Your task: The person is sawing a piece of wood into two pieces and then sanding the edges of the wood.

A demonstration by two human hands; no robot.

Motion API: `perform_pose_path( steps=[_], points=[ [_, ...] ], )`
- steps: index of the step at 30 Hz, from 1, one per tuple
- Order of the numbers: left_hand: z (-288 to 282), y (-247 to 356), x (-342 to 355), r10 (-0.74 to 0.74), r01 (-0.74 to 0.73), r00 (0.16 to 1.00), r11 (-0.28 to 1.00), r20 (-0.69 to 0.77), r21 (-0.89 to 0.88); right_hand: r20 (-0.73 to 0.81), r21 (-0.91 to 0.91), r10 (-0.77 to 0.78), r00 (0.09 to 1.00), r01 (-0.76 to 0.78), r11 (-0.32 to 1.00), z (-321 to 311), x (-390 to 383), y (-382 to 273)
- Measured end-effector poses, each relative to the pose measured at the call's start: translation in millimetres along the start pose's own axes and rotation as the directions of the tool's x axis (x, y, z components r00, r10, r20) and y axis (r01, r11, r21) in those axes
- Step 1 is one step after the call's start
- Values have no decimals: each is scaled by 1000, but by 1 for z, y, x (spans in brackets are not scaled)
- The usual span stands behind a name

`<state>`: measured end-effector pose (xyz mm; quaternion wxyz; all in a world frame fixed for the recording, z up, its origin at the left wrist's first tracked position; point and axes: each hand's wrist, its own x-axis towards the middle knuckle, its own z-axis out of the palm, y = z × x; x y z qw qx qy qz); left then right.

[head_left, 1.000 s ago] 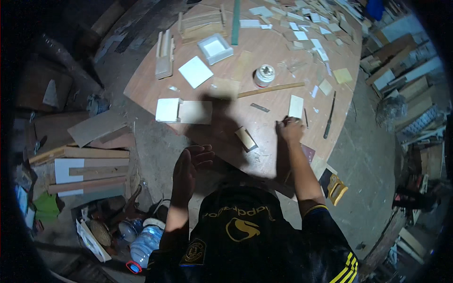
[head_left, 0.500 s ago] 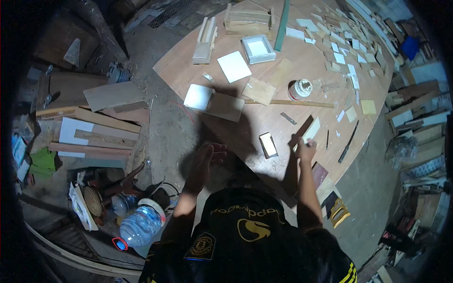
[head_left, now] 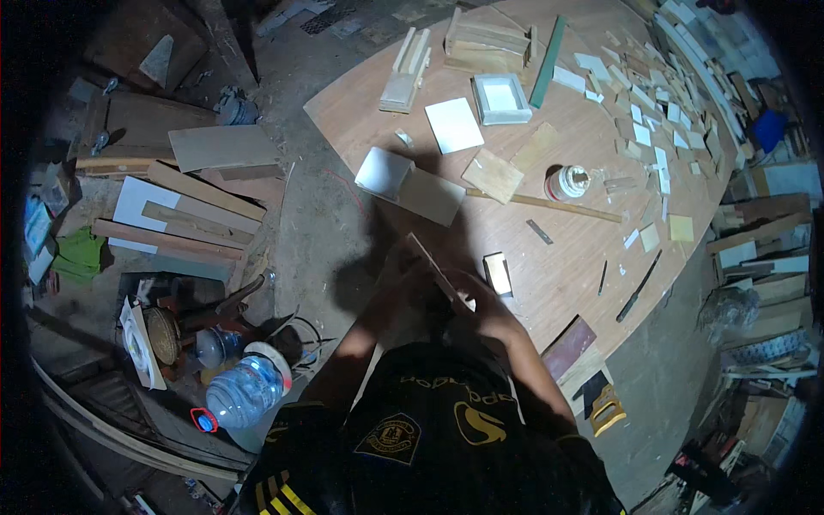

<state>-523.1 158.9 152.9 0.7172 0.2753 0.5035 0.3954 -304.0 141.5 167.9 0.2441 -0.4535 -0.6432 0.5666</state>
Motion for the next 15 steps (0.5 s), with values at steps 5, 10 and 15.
perform_pose_path(
  steps=[5, 10, 15],
  points=[
    [20, 21, 0, 63, -63, 998, 998, 17, 7, 25, -122, -128, 991, 130, 984, -13, 11, 7],
    [5, -22, 8, -9, -12, 952, 998, -305, -66, -21, -165, -50, 999, 46, 985, -1, 18, 36],
    [17, -8, -1, -112, 32, 947, 965, -301, -259, -62, -299, -112, 992, 89, 950, 4, 25, 35]
  ],
)
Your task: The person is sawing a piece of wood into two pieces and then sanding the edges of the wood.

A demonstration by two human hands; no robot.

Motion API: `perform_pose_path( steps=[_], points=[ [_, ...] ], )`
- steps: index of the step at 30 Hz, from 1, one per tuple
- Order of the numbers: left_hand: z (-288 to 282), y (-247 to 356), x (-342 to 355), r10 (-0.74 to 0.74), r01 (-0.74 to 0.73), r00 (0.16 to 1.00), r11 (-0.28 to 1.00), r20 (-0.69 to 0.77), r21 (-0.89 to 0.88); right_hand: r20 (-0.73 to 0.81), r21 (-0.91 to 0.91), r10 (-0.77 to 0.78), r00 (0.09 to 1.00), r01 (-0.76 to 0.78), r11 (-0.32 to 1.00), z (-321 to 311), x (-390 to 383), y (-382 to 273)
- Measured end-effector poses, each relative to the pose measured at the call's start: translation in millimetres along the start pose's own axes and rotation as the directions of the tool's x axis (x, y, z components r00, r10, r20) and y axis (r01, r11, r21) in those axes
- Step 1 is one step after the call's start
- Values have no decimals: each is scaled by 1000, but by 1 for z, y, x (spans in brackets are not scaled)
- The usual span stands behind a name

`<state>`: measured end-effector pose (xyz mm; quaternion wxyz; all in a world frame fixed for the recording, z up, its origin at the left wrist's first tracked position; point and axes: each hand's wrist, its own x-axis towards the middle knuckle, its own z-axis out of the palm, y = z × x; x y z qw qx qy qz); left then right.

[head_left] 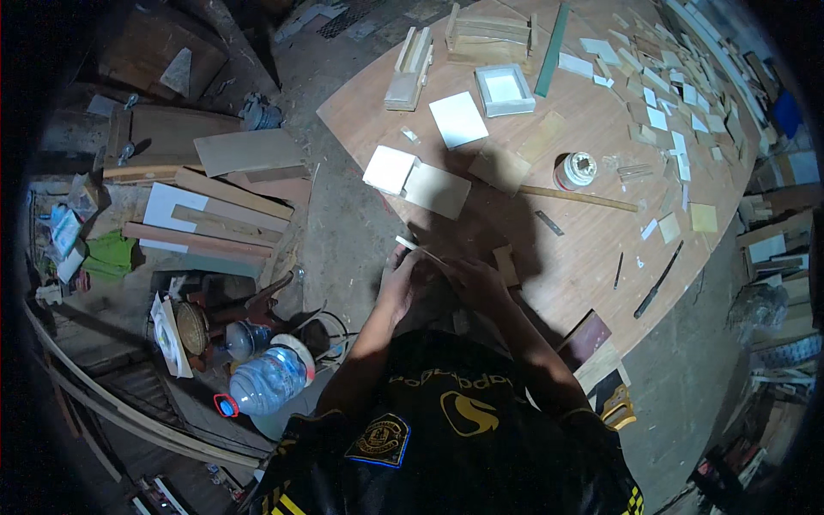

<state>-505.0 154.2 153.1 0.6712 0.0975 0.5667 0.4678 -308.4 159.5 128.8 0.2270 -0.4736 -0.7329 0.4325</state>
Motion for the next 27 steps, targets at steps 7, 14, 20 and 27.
perform_pose_path(
  steps=[7, 14, 20, 27],
  points=[
    [-40, -12, 66, 393, -635, 765, 591, 511, 497, 50, -28, 71, 996, -69, 997, 29, 20, 17],
    [-47, 30, 106, -246, 125, 942, 888, 228, 442, -110, 441, 492, 864, -401, 803, 36, 56, 30],
    [-118, 75, 139, -368, 141, 860, 837, 353, 528, -7, 796, 766, 643, -460, 394, 51, 108, 6],
    [-160, 113, 146, -329, 137, 903, 831, 278, 539, 11, 874, 769, 640, -380, 304, 71, 128, 4]
  ],
)
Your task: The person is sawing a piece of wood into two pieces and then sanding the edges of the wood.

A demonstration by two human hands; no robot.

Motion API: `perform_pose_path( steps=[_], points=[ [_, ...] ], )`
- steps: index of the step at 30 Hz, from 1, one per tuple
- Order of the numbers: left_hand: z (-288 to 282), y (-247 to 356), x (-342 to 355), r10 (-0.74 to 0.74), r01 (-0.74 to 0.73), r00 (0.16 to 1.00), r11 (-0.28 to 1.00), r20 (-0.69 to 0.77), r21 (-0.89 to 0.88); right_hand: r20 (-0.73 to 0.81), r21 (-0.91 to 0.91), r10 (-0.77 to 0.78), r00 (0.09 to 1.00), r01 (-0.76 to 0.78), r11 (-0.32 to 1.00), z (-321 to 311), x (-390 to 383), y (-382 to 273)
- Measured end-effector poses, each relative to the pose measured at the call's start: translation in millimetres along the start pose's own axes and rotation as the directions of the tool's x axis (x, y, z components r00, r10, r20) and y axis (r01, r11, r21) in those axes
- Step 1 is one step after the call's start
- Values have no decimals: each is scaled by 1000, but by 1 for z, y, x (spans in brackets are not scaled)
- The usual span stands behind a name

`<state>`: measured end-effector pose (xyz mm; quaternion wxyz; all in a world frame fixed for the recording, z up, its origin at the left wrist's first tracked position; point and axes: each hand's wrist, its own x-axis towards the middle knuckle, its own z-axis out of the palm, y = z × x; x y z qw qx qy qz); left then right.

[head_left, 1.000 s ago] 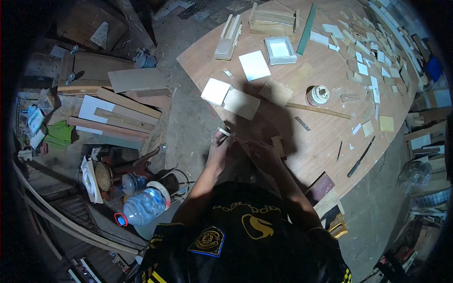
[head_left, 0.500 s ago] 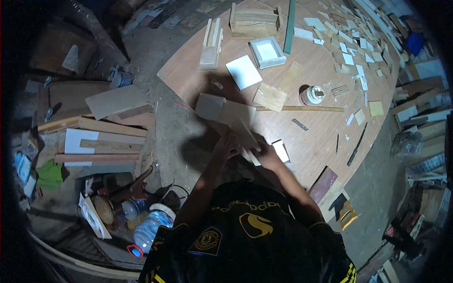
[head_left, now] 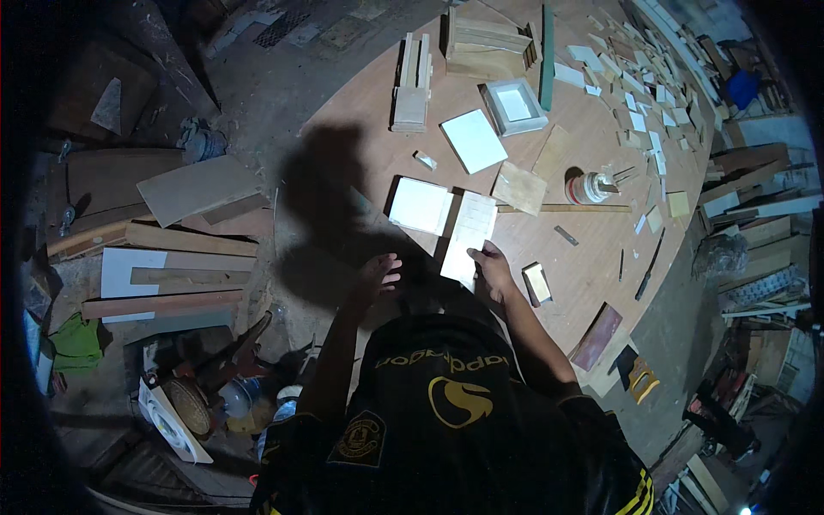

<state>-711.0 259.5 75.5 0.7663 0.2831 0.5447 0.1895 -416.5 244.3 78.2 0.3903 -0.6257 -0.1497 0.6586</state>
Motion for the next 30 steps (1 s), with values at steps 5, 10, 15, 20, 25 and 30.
perform_pose_path(
  steps=[5, 10, 15, 20, 25, 30],
  points=[
    [-3, 20, 0, 29, -29, 1000, 999, 9, 30, -8, 49, 1, 1000, -1, 999, 11, -3, -7],
    [1, 28, 14, -23, 23, 1000, 999, 1, 28, -20, 89, 24, 1000, -22, 996, 21, -8, -9],
    [5, 38, 16, -8, 8, 1000, 999, 8, 33, 15, 67, 15, 1000, -16, 998, 14, 6, 7],
    [0, 33, 19, -18, 18, 1000, 999, -5, 47, 5, -38, 28, 1000, -28, 999, 9, 21, 17],
    [-5, 28, 19, -13, 14, 999, 1000, -32, 22, 6, -85, -8, 1000, 9, 996, 18, 18, 7],
    [-8, 20, 19, 19, -19, 999, 1000, -27, 12, 22, -126, 22, 1000, -19, 992, 22, 13, -6]
  ],
)
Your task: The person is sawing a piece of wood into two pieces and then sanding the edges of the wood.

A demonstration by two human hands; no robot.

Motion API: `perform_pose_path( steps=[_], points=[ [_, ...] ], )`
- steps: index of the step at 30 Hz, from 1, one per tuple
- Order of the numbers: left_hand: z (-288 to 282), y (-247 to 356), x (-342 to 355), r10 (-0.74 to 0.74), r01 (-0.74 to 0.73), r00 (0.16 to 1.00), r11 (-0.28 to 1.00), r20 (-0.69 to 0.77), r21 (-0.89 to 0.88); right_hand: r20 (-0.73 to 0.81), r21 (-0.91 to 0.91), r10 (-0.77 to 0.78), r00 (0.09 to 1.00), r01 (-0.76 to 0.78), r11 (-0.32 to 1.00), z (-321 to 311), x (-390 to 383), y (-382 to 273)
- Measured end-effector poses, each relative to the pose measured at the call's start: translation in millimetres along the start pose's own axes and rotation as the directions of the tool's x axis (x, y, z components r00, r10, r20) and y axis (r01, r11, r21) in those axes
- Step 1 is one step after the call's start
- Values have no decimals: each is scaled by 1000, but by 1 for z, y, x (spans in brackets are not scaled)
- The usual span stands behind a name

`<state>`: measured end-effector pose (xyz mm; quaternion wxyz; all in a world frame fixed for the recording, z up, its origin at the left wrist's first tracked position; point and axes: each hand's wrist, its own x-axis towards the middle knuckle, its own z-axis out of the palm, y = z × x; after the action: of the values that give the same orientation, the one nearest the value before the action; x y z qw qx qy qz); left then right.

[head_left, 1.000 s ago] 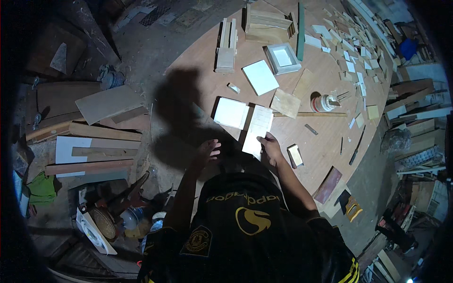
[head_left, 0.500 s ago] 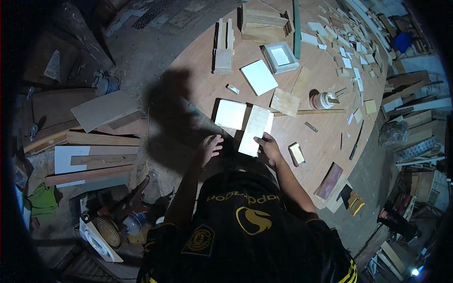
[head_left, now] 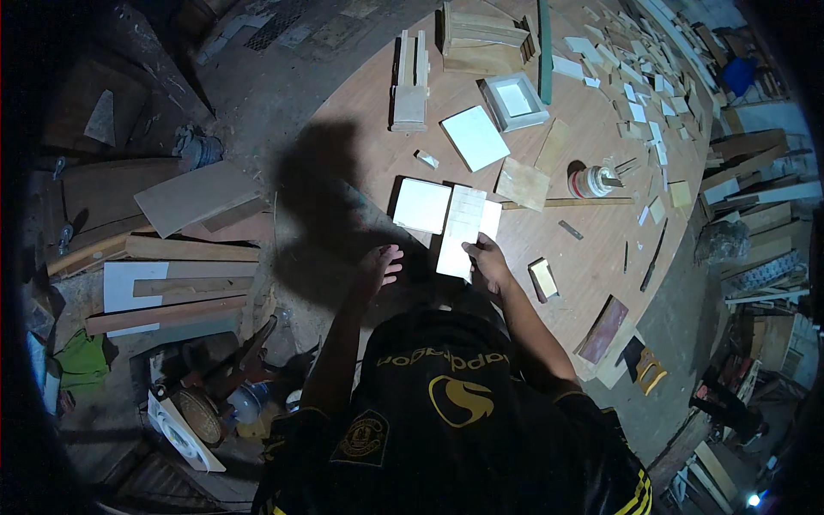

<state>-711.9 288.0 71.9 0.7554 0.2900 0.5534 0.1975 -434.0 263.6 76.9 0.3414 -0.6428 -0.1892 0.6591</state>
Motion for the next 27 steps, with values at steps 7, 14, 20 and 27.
perform_pose_path(
  steps=[7, 14, 20, 27],
  points=[
    [-3, -1, -3, 2, -1, 1000, 1000, 21, -17, 3, 97, 18, 1000, -18, 995, 8, 1, 0],
    [-3, 4, -3, -13, 13, 1000, 1000, -20, 8, 10, 132, 12, 1000, -14, 991, 9, 1, 6],
    [-3, 10, -2, -46, 46, 999, 999, -14, 12, 33, 126, 30, 999, -34, 991, 3, 5, 13],
    [-3, 10, 1, -22, 23, 1000, 999, -7, 29, -12, 147, 26, 1000, -24, 989, 8, 3, 12]
  ],
)
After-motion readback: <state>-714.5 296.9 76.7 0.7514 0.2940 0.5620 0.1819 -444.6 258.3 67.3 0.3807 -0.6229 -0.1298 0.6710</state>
